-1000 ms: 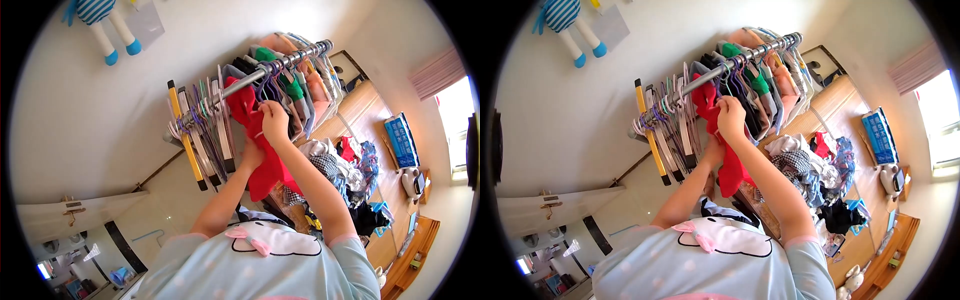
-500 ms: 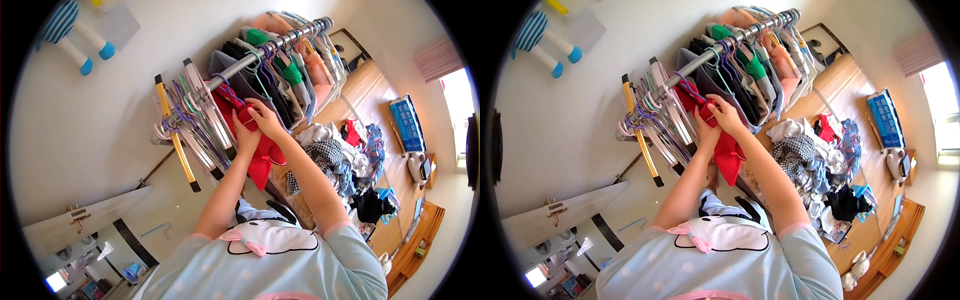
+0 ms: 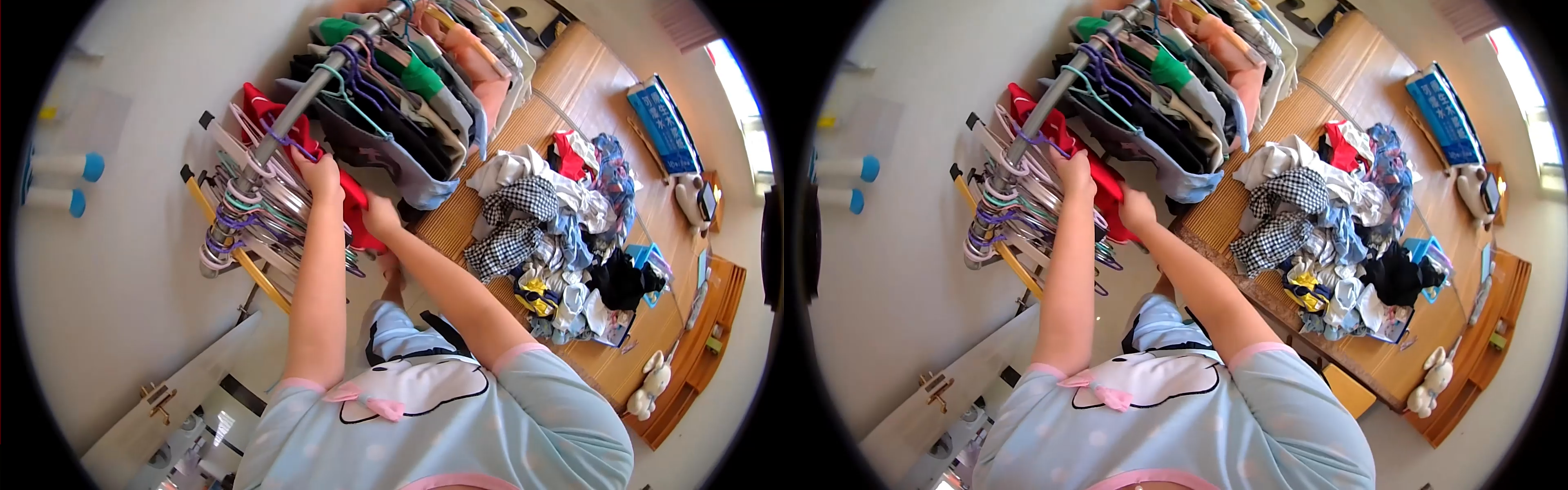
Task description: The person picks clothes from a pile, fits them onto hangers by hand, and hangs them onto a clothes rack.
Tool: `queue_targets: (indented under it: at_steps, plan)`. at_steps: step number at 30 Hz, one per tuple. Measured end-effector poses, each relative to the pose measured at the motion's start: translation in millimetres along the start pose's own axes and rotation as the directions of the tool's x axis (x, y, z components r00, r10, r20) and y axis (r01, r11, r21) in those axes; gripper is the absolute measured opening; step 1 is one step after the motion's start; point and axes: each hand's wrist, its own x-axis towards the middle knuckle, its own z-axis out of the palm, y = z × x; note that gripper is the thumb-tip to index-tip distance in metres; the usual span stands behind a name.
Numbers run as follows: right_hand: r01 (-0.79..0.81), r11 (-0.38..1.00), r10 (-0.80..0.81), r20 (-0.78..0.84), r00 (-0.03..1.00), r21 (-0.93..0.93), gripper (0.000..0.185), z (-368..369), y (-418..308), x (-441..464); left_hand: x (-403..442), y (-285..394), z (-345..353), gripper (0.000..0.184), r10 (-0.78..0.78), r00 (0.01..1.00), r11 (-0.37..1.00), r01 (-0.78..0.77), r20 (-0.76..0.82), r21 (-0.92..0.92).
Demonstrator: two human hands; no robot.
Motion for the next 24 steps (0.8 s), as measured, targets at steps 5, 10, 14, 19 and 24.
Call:
queue_targets:
  at_steps: [5,10,14,19,24]
  plan:
    - [-0.121,0.959,0.136,0.044,0.990,-0.256,0.032,-70.9,27.4,-16.6,-17.8,-4.3,13.4,0.088,-0.111,0.960,0.983,0.145,0.258,-0.117]
    - [-0.010,0.973,0.019,0.033,0.999,-0.231,0.034,-108.5,58.8,-71.2,-14.4,-13.9,26.9,0.095,-0.141,0.950,0.989,0.150,0.280,-0.012]
    - [-0.189,0.982,0.188,0.089,0.978,0.009,0.035,-137.8,77.3,-134.4,-22.2,7.3,26.8,0.105,-0.268,0.905,0.962,0.268,0.331,0.047]
    - [-0.366,0.930,0.366,-0.011,0.931,0.025,0.032,-172.2,135.3,-228.7,-44.1,23.6,15.6,0.104,0.160,0.977,0.907,-0.203,0.143,0.370]
    - [-0.521,0.853,0.521,-0.131,0.843,0.040,0.027,-201.7,165.4,-293.7,-41.8,63.7,49.9,0.094,0.159,0.974,0.956,-0.193,0.160,0.221]
